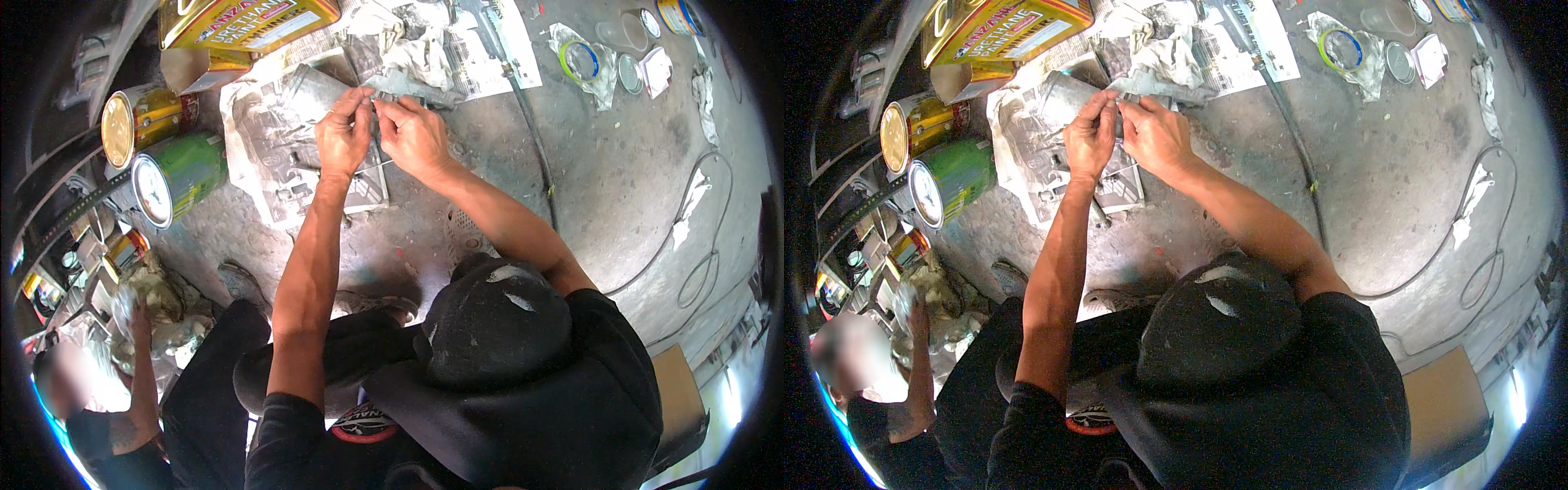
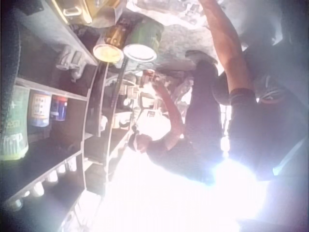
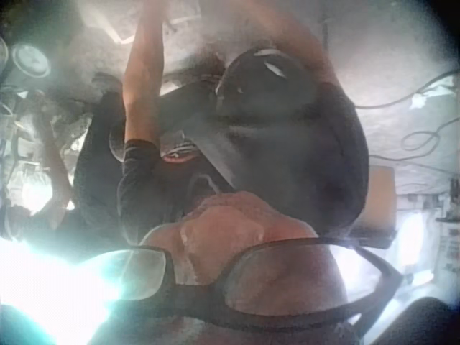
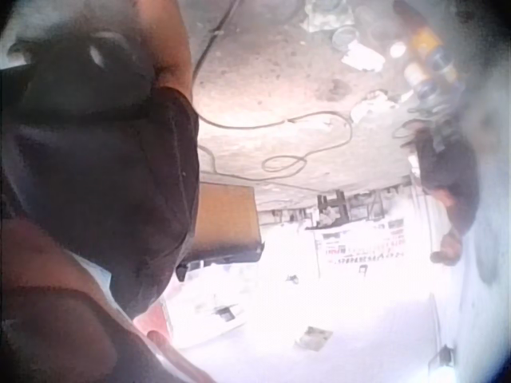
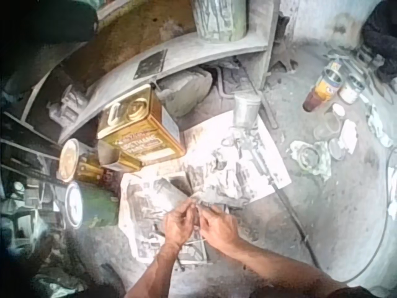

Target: The person assembles a paint sprayer by hand, attaching the nozzle and fluid tip, inserting a needle, and securing the paint cup. The person then wipes the exterior of the sprayer with a cloth.

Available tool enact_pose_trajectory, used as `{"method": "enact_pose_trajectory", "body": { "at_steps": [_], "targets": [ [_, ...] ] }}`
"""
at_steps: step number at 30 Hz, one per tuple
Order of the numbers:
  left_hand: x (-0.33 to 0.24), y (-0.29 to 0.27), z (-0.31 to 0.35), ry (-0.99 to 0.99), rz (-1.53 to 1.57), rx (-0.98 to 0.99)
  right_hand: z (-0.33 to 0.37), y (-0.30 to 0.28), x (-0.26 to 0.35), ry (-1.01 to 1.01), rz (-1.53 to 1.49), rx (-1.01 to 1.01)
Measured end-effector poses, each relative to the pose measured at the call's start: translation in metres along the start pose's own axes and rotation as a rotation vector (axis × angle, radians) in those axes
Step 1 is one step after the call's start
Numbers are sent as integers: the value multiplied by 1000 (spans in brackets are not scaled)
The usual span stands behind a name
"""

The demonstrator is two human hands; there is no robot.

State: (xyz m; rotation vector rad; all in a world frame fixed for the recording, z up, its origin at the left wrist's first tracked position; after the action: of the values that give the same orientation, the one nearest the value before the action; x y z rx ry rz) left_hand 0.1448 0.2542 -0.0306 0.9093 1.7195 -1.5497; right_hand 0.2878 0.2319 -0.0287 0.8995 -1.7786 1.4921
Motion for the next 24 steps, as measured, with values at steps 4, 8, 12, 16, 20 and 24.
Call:
{"method": "enact_pose_trajectory", "body": {
  "at_steps": [4, 8, 12, 16, 20, 24],
  "targets": [
    [9, 2, 4, -38, -62, 22, 3, 4, 1, 11, 31, 37],
    [3, 1, 7, -33, -114, 13, 6, 3, -1, 32, -32, 2],
    [0, 1, 8, 19, -73, 33, 12, 1, -3, 37, -103, -47],
    [30, 7, 2, -191, 214, 213, 13, 3, -1, 57, -63, -53],
    [23, 5, -5, -193, 95, 202, 8, 2, -4, 99, -117, -67],
    [21, 6, -7, -216, 80, 185, 0, 3, -15, 121, -161, -112]
  ]
}}
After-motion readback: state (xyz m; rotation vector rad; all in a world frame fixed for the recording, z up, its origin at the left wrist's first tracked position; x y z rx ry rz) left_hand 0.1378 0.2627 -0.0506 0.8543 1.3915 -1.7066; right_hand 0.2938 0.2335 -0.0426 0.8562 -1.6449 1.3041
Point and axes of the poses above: each hand's wrist, its own z-axis away from the middle knuckle, its own y-axis out of the palm, x = y × z, the point moved 10 cm from there along -z, towards the middle knuckle
